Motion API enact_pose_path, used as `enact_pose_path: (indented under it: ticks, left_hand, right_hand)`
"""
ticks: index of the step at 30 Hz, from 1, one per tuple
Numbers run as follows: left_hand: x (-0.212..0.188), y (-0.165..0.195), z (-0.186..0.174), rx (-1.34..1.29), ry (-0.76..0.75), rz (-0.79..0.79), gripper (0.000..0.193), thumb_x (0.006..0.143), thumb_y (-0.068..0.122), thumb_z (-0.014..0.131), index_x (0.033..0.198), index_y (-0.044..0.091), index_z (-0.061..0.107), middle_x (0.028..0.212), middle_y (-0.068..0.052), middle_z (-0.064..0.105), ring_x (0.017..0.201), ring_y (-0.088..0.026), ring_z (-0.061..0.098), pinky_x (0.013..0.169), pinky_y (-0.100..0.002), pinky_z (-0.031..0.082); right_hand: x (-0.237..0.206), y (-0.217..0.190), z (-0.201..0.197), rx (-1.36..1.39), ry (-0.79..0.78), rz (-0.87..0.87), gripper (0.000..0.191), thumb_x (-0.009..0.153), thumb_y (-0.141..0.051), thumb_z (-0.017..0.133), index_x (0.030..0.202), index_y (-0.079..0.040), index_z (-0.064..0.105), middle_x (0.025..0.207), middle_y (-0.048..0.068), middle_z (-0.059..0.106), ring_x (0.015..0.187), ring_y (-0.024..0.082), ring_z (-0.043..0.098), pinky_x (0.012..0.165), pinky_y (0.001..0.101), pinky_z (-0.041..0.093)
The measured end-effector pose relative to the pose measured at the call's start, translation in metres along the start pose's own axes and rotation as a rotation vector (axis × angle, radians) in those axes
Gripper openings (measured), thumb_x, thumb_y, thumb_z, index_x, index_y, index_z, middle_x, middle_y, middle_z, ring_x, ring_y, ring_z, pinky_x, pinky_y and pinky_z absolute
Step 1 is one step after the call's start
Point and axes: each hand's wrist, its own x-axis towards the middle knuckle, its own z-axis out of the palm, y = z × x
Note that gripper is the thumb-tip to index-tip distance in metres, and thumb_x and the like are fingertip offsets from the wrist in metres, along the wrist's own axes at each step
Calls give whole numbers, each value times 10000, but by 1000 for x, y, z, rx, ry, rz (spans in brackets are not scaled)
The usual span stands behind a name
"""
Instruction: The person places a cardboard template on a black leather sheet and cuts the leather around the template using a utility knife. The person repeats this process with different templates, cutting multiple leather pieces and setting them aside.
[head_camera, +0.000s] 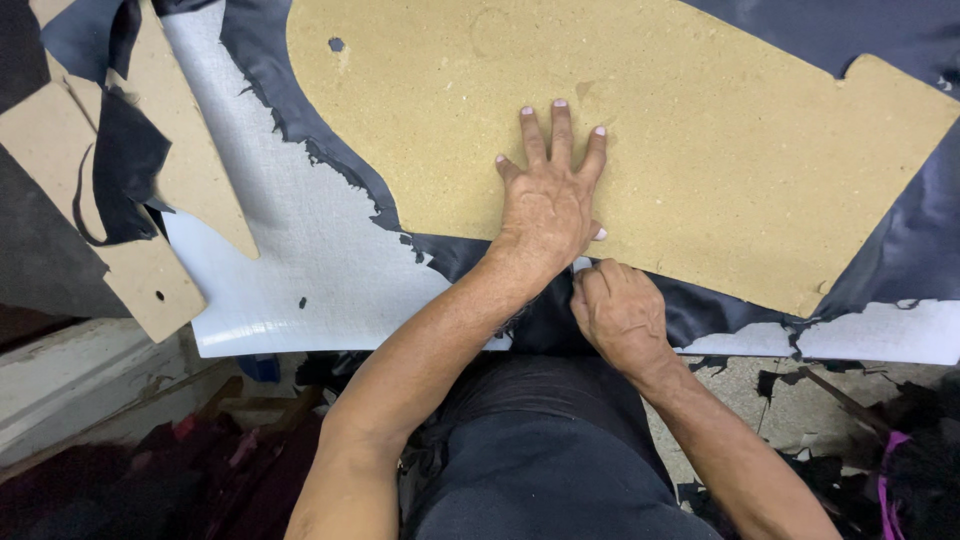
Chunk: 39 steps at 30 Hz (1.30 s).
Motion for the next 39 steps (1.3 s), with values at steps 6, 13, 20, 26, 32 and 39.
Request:
enact_pose_path:
  ticks: [6, 13, 20, 26, 32, 39]
  left_hand:
    - [-2, 2, -8, -59, -59, -14, 1133, 760, 651, 767, 1610, 161, 199, 1623, -323, 70, 1462, -593, 118, 985, -680, 474]
    - [2, 8, -9, 2, -82, -37, 1113, 780, 696, 721, 1607, 177, 186, 1622, -320, 63, 1459, -582, 120, 997, -666, 469]
    - [-4, 0, -17, -19, -5, -52, 1078, 768, 692, 713, 1592, 201, 221, 1626, -266, 125, 1476, -509, 193, 1011, -629, 460]
    - [1, -55, -8, -465, 360, -50, 891, 782, 509, 788, 1530, 144, 470, 1563, -212, 415, 1436, -409, 418, 1077, -566, 469]
    - [30, -159, -13, -394, 721, -370, 986, 705, 611, 800, 1455, 45, 500, 1526, -263, 413, 1382, -421, 374, 1118, -566, 311]
    - [45, -189, 2, -415, 688, -385, 1120, 707, 759, 702, 1491, -6, 465, 1557, -238, 385, 1370, -360, 362, 1112, -544, 297]
  right_hand:
    - [0, 1, -7, 130, 16, 63, 112, 841, -50, 735, 889, -17, 639, 834, 129, 580, 758, 310, 605, 694, 433, 486]
    - [-4, 5, -18, 224, -43, 37, 236, 821, -54, 720, 1048, 1, 681, 926, 128, 626, 837, 323, 643, 761, 435, 513]
    - [44, 34, -65, 371, 30, 281, 296, 882, -58, 714, 1175, -30, 695, 1127, 138, 689, 839, 251, 696, 775, 367, 573]
    - [175, 70, -53, 113, 143, -57, 340, 875, -63, 768, 1201, -8, 684, 1250, 157, 666, 1188, 356, 615, 1018, 447, 500]
    - [337, 45, 18, 137, -18, -211, 398, 860, -113, 778, 1235, -6, 695, 1298, 189, 635, 1198, 382, 564, 1016, 473, 472]
    - [405, 14, 80, -66, -68, -299, 312, 917, -122, 727, 1210, -16, 728, 1194, 156, 672, 1112, 361, 623, 988, 464, 504]
